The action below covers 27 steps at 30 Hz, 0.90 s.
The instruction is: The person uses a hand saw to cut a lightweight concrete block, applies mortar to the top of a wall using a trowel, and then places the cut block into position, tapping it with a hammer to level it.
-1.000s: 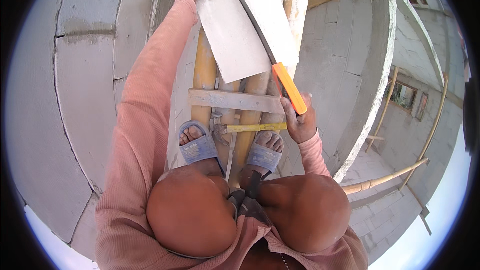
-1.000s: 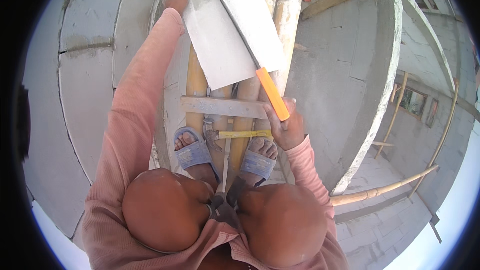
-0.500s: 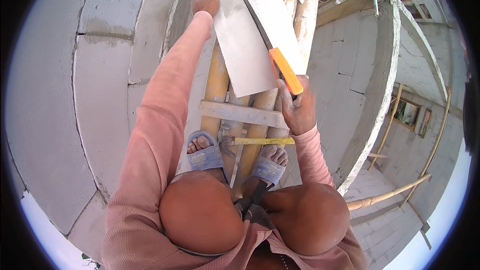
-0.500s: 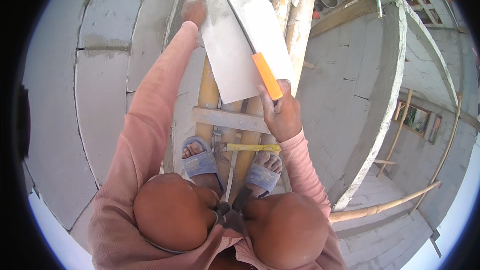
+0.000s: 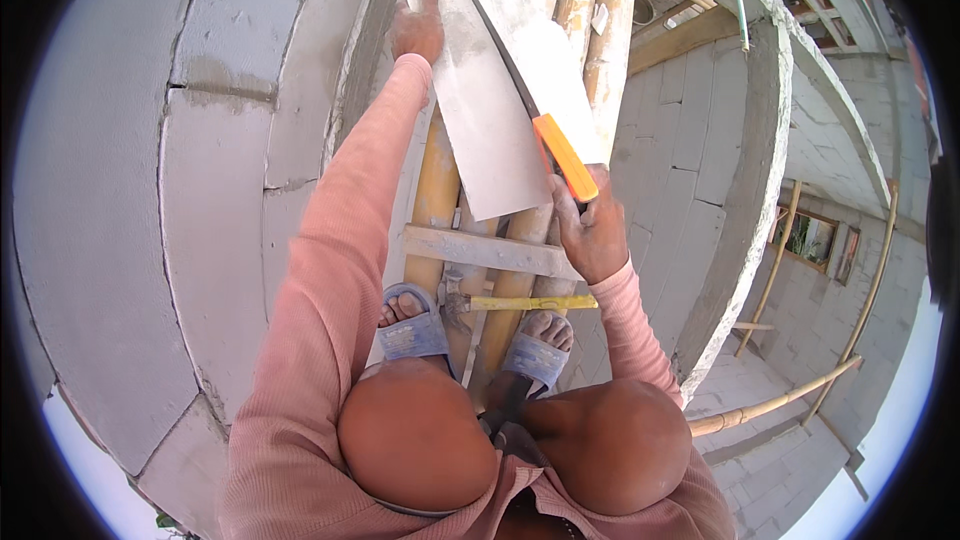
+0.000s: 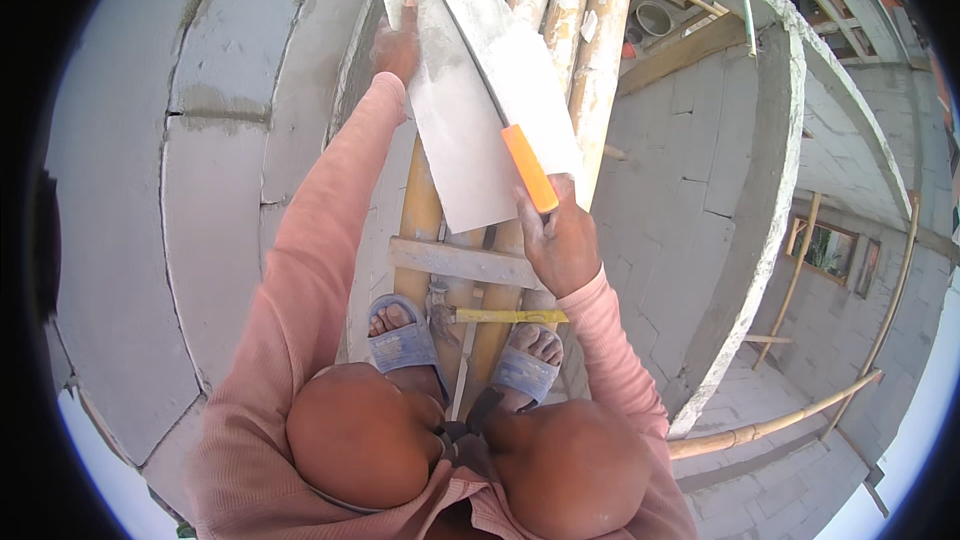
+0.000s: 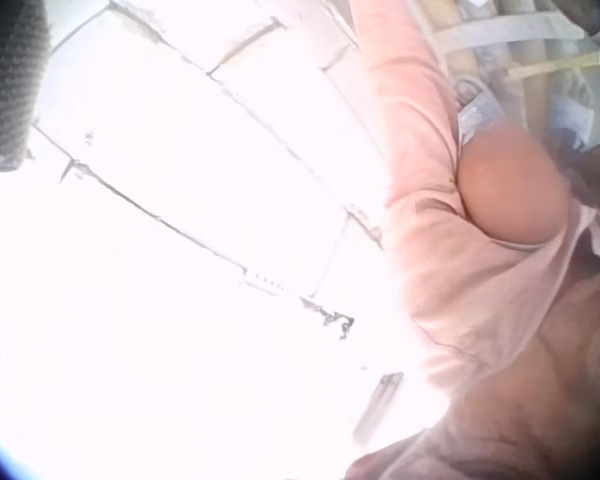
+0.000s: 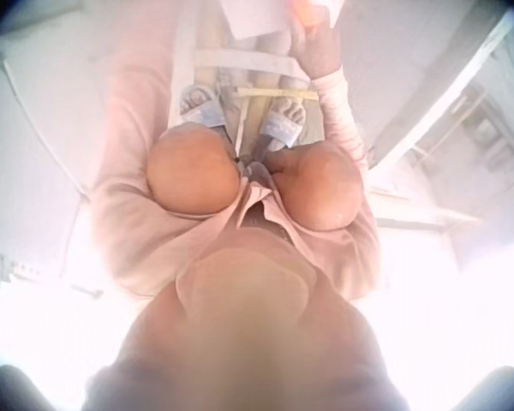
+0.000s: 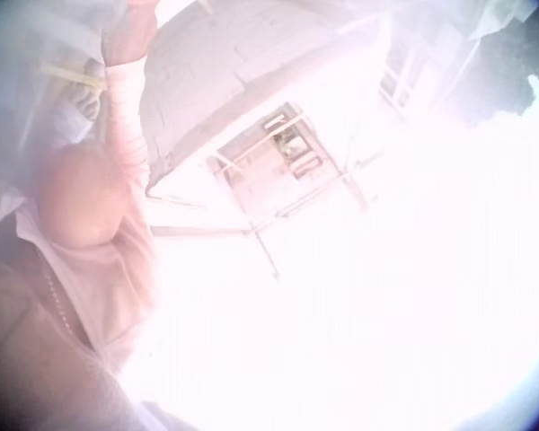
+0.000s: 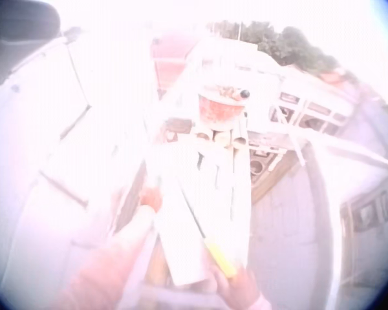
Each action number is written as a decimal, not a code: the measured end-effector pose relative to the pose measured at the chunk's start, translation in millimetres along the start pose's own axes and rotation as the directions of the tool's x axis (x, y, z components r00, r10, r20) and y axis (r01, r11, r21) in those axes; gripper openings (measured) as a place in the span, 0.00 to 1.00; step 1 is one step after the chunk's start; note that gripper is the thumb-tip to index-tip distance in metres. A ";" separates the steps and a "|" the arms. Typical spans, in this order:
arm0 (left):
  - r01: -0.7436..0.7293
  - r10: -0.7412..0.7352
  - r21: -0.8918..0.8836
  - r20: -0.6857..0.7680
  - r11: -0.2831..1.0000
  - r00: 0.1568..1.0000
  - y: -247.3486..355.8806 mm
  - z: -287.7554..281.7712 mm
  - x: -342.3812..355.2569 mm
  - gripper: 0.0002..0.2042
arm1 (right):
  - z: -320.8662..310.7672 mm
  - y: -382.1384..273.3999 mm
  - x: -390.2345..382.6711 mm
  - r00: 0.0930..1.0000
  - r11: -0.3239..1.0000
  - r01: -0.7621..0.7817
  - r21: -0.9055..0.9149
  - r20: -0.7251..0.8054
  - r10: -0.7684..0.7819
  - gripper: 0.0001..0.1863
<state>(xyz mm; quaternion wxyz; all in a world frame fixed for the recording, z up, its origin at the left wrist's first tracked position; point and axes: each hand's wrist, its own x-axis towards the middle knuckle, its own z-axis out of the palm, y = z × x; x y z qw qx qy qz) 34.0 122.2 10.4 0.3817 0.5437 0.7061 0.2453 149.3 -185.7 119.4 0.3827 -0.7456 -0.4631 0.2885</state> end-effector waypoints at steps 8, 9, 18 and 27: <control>-0.066 0.065 -0.072 -0.013 0.995 0.998 28.7 11.9 -15.4 0.41 | -41.2 14.9 -76.4 0.997 0.994 0.045 -0.104 -0.061 -0.051 0.14; -0.070 0.070 -0.067 -0.008 0.995 0.998 30.1 5.5 -13.0 0.41 | -31.0 3.1 -49.0 0.996 0.997 0.062 -0.054 -0.056 -0.065 0.14; -0.037 0.037 0.006 -0.017 0.999 0.999 21.1 11.6 -2.6 0.42 | -45.6 -7.6 -69.9 0.997 0.994 0.038 -0.106 -0.066 -0.045 0.14; -0.045 0.045 0.007 0.002 0.999 0.999 28.3 16.1 -4.0 0.41 | 0.0 -49.0 133.0 0.992 0.955 0.124 -0.270 0.006 -0.127 0.22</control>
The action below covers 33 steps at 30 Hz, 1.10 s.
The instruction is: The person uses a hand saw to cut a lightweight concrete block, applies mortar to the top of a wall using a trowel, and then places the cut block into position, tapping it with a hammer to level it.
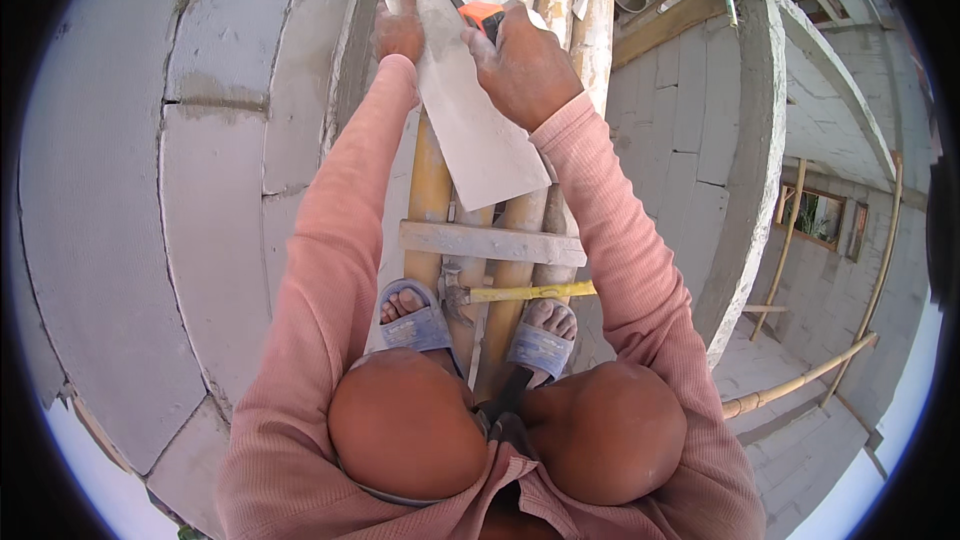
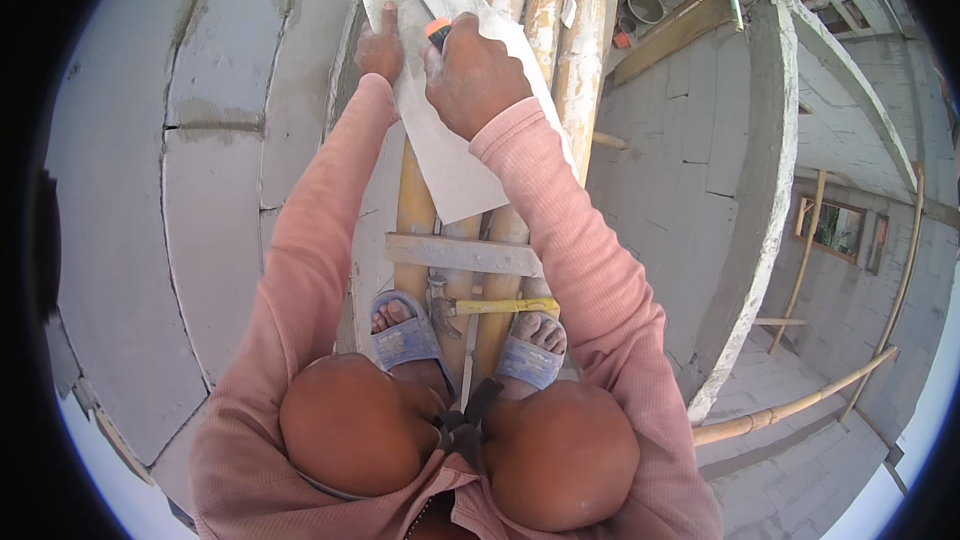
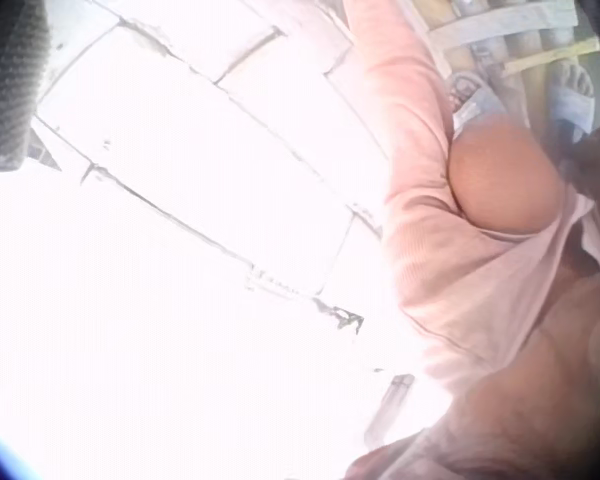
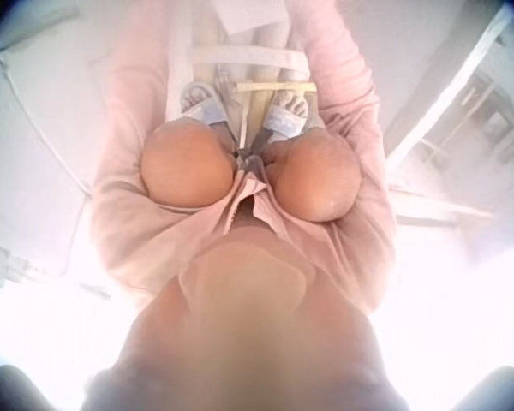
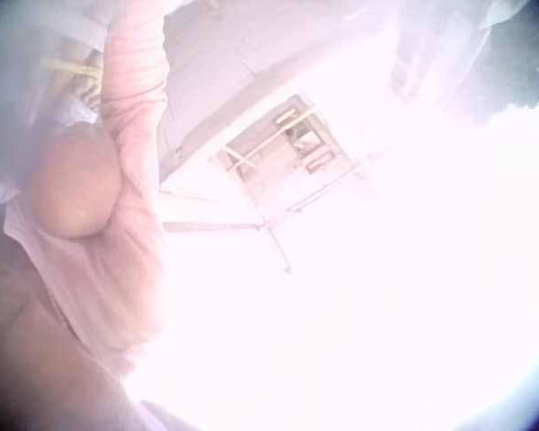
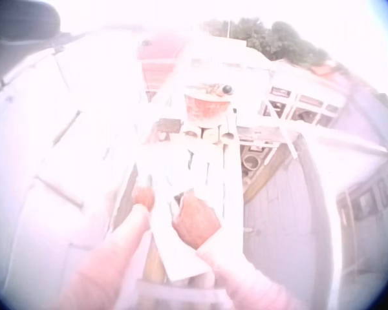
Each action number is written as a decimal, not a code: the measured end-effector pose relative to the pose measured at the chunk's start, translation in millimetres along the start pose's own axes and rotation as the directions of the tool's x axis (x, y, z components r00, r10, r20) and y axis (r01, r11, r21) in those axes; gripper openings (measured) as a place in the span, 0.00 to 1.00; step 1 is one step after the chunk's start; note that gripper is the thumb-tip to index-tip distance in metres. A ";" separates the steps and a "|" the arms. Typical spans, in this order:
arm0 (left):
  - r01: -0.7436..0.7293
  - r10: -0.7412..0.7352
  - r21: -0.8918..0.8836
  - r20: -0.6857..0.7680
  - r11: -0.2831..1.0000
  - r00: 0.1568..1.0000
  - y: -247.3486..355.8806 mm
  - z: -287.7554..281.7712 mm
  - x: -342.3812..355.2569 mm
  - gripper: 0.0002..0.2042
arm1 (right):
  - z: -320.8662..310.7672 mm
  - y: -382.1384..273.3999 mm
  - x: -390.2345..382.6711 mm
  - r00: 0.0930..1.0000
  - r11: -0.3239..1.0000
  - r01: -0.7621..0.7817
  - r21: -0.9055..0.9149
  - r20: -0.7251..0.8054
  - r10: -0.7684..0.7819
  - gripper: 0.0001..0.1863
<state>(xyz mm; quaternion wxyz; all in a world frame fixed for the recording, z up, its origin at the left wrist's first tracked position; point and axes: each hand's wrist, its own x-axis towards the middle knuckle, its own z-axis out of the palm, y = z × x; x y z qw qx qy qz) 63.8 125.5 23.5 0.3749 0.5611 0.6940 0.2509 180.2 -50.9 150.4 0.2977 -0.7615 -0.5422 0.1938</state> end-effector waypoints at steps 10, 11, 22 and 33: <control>0.007 -0.007 0.010 -0.032 1.000 0.999 -20.8 -12.3 -6.7 0.40 | -40.1 1.5 -119.4 0.986 0.972 -0.151 0.180 0.093 0.136 0.19; 0.008 -0.008 -0.006 -0.030 1.000 1.000 -10.1 -6.5 -4.4 0.40 | -29.9 -5.0 -66.7 0.974 0.975 -0.191 0.112 0.146 0.174 0.19; -0.033 0.033 -0.001 -0.025 0.999 0.999 0.0 -15.0 -11.2 0.41 | -49.4 27.4 -227.4 1.000 1.000 0.011 0.009 -0.003 -0.011 0.16; -0.051 0.051 0.026 -0.019 0.998 0.999 -14.4 -11.5 3.1 0.42 | 10.7 26.5 -34.0 0.996 0.973 -0.072 0.218 0.069 0.058 0.31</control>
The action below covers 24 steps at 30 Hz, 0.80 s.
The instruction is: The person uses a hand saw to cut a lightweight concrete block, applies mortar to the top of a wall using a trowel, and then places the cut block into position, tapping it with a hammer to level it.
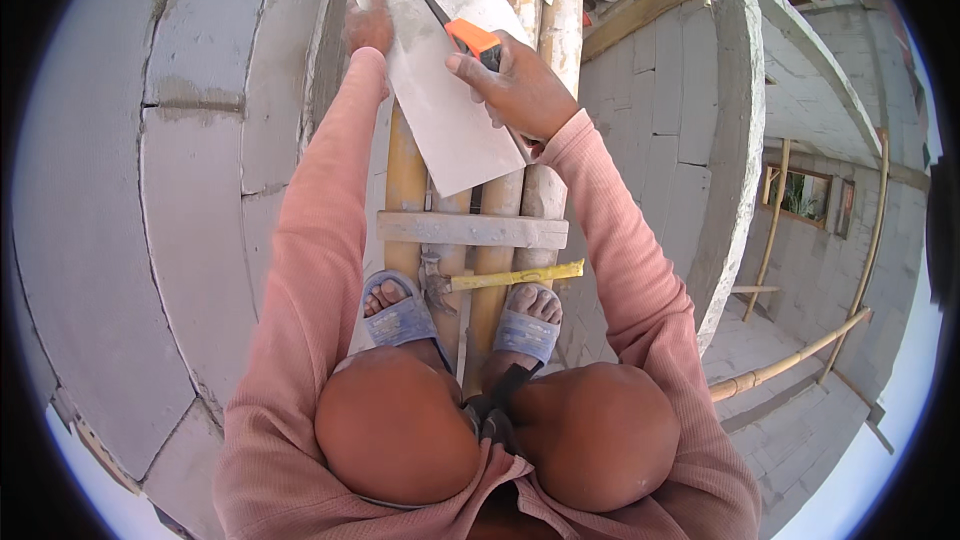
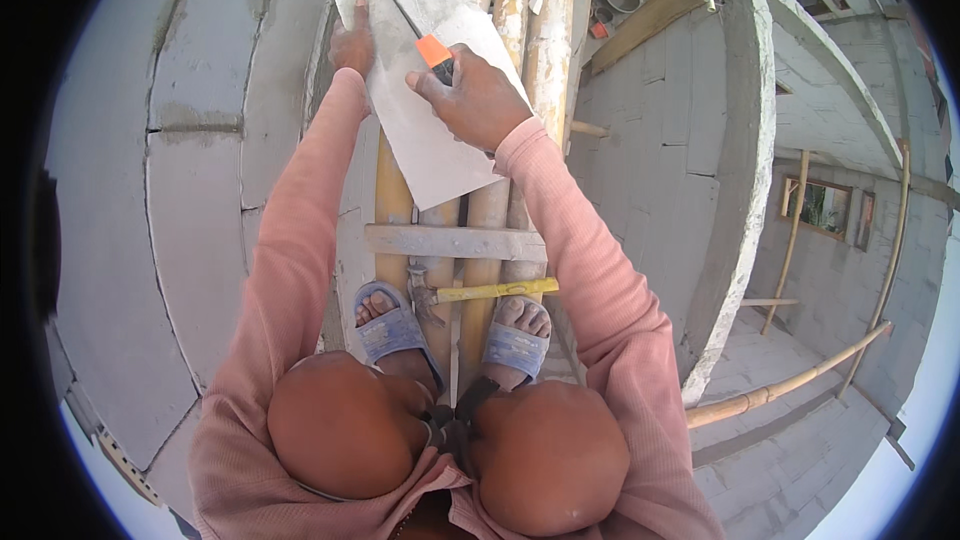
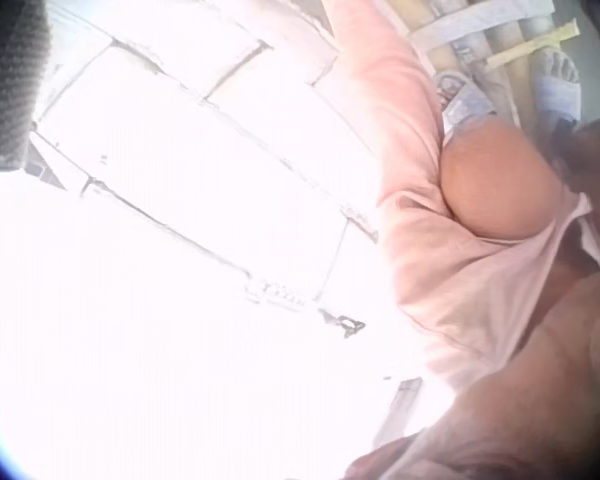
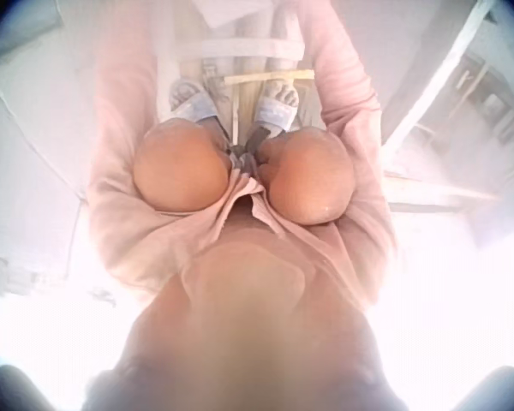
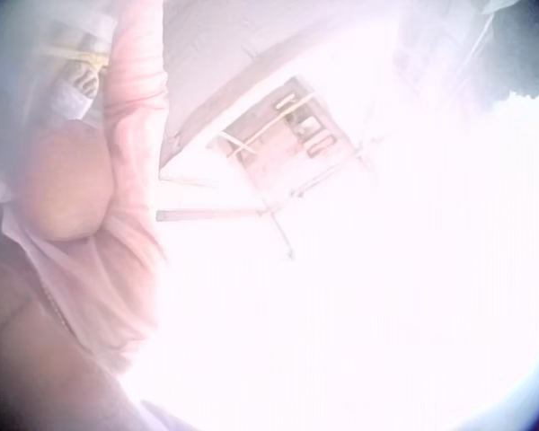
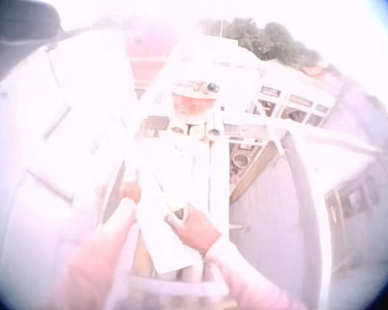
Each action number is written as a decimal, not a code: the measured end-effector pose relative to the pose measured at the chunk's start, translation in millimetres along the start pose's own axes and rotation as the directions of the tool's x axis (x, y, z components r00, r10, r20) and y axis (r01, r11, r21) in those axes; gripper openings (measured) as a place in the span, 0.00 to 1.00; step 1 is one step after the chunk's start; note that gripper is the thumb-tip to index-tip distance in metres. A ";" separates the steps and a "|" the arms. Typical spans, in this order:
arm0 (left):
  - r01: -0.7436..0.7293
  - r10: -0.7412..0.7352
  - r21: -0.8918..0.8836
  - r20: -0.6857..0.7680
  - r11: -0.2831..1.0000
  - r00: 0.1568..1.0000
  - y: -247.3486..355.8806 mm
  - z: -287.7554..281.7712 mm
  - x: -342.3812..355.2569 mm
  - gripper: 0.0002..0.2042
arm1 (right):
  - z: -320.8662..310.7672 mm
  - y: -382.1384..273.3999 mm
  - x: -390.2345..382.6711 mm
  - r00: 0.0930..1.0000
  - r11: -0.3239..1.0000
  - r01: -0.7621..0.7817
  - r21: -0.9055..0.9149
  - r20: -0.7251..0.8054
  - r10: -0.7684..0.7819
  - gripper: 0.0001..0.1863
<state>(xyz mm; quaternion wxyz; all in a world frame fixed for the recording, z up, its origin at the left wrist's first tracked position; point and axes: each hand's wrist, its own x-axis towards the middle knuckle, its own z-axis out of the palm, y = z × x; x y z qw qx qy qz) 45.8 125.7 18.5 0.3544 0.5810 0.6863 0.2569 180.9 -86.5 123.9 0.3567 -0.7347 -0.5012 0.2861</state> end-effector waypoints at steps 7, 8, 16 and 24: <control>0.171 -0.087 -0.452 0.200 0.876 0.976 -12.5 4.1 -27.6 0.44 | -1.3 -3.7 -24.4 0.995 0.994 -0.102 -0.038 -0.027 0.101 0.34; 0.173 -0.092 -0.450 0.196 0.876 0.976 -14.6 4.3 -24.6 0.44 | -5.2 -3.3 -46.6 0.992 0.991 -0.128 -0.031 0.002 0.129 0.30; 0.111 -0.100 -0.114 0.102 0.987 0.990 -11.5 -13.8 -35.2 0.48 | -30.8 2.5 -178.0 0.967 0.967 -0.252 0.046 -0.019 0.253 0.15; 0.116 -0.112 -0.083 0.057 0.990 0.992 -14.7 -12.1 -22.5 0.48 | -14.4 2.6 -122.0 0.970 0.966 -0.241 0.094 0.037 0.238 0.15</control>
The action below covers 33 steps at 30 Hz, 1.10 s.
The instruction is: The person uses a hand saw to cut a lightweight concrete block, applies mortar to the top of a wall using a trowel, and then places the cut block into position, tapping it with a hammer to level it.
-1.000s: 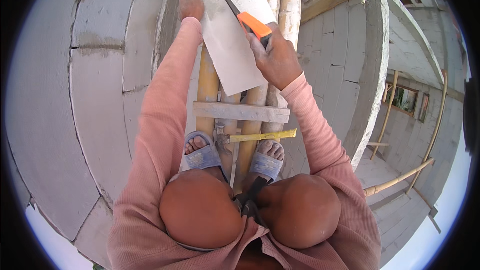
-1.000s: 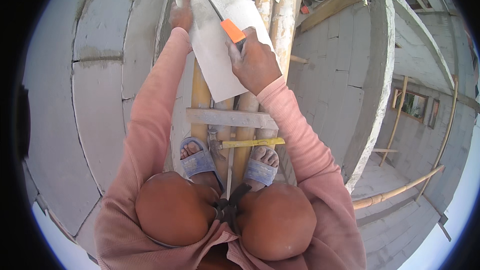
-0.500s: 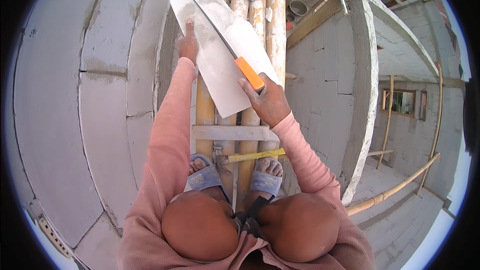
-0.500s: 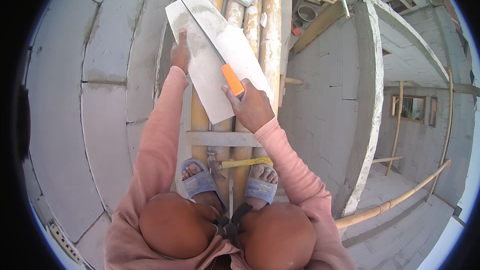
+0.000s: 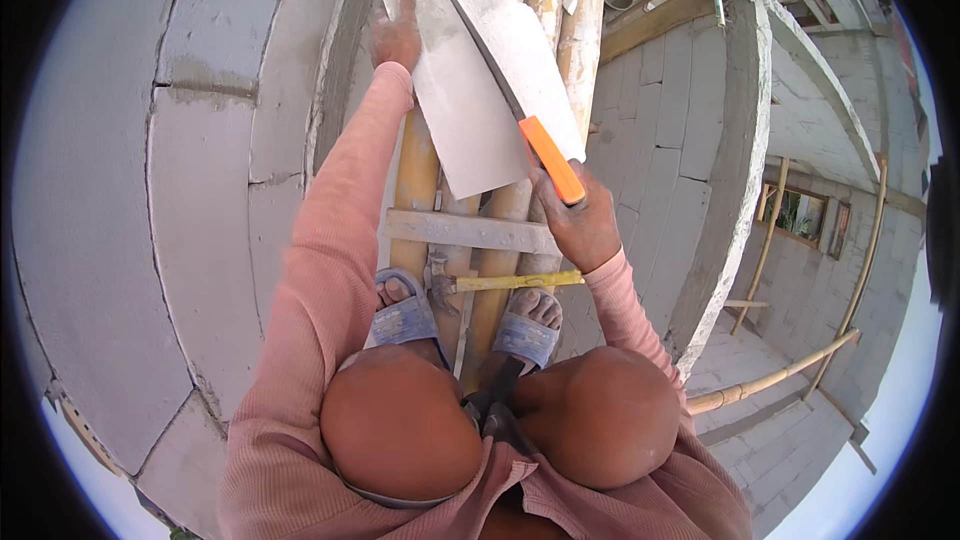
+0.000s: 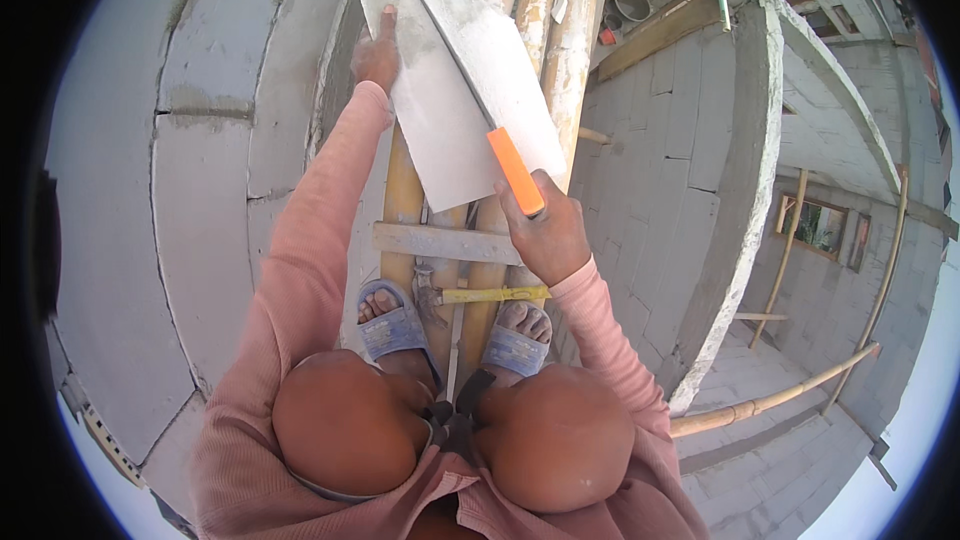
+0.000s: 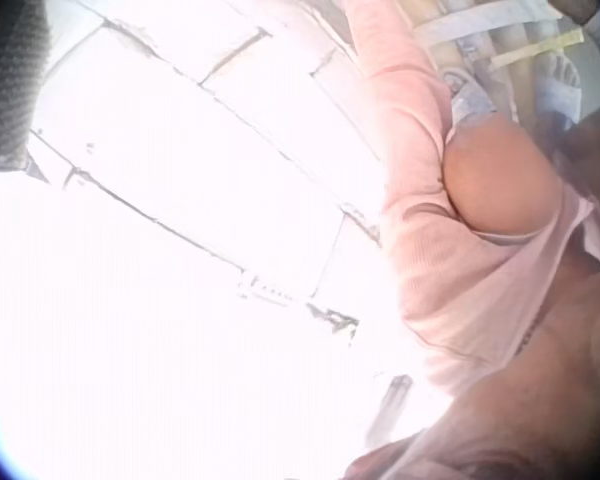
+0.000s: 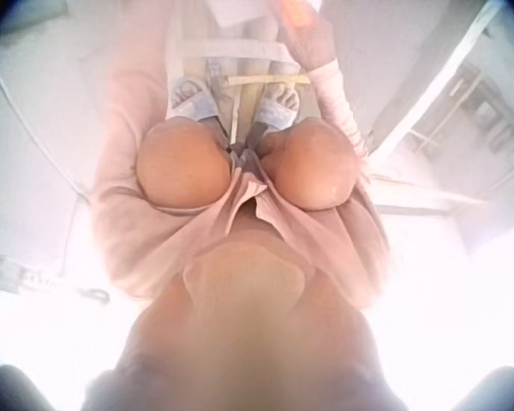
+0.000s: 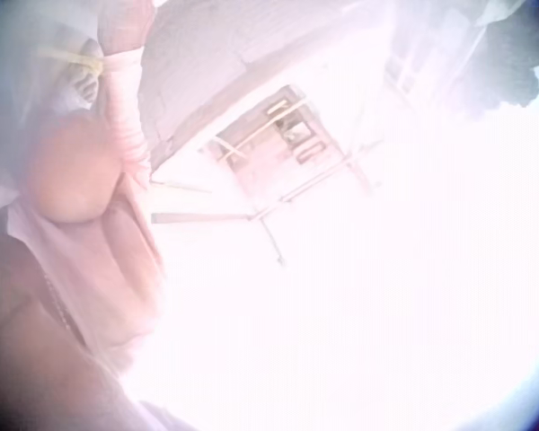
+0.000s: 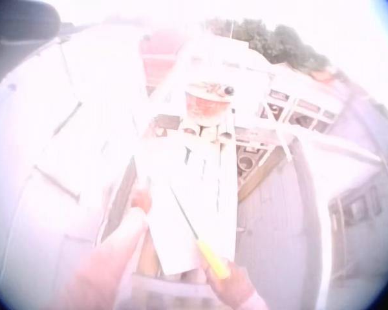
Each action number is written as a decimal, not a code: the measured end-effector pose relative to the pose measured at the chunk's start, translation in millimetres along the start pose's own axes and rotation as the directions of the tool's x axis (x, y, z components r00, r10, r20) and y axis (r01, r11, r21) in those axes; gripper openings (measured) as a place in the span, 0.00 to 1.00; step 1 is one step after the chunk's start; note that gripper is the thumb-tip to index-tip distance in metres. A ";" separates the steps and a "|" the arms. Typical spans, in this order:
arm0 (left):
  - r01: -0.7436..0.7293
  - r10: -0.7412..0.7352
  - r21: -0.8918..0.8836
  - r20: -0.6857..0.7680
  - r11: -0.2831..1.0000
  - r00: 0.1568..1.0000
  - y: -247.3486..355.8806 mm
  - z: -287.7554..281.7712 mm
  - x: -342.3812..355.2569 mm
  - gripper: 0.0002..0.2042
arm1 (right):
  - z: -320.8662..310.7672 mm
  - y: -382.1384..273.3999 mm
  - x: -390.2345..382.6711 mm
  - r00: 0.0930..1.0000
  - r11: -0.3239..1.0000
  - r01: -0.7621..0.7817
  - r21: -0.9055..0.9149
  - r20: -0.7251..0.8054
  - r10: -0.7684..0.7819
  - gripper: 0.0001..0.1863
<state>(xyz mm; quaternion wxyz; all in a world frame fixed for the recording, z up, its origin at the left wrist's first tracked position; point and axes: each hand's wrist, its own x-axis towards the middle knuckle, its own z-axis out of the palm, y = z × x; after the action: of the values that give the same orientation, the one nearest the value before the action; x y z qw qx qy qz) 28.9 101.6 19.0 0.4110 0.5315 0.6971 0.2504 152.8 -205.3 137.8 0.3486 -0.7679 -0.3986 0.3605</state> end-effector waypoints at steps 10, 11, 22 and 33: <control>-0.050 0.050 -0.005 0.037 0.999 0.998 16.0 26.8 -15.0 0.47 | -11.5 18.7 23.6 0.996 0.995 0.084 -0.046 -0.028 -0.085 0.12; -0.077 0.076 0.018 0.008 0.997 0.997 10.1 20.8 -13.6 0.46 | -6.3 20.2 18.7 0.997 0.997 0.069 -0.020 -0.023 -0.069 0.12; -0.092 0.094 0.035 -0.048 0.995 0.994 12.2 7.3 -5.0 0.42 | -12.0 53.6 -54.1 0.999 0.998 -0.024 -0.060 -0.048 0.021 0.09; -0.027 0.027 -0.034 0.002 0.999 1.000 18.6 8.8 -18.5 0.44 | -39.4 116.7 -176.4 0.990 0.978 -0.117 -0.172 -0.093 0.102 0.05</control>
<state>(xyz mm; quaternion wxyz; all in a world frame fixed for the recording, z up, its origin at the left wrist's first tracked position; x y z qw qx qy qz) 48.0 89.1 34.5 0.4171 0.5341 0.6851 0.2671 153.1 -418.7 110.0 0.2750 -0.8311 -0.3709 0.3099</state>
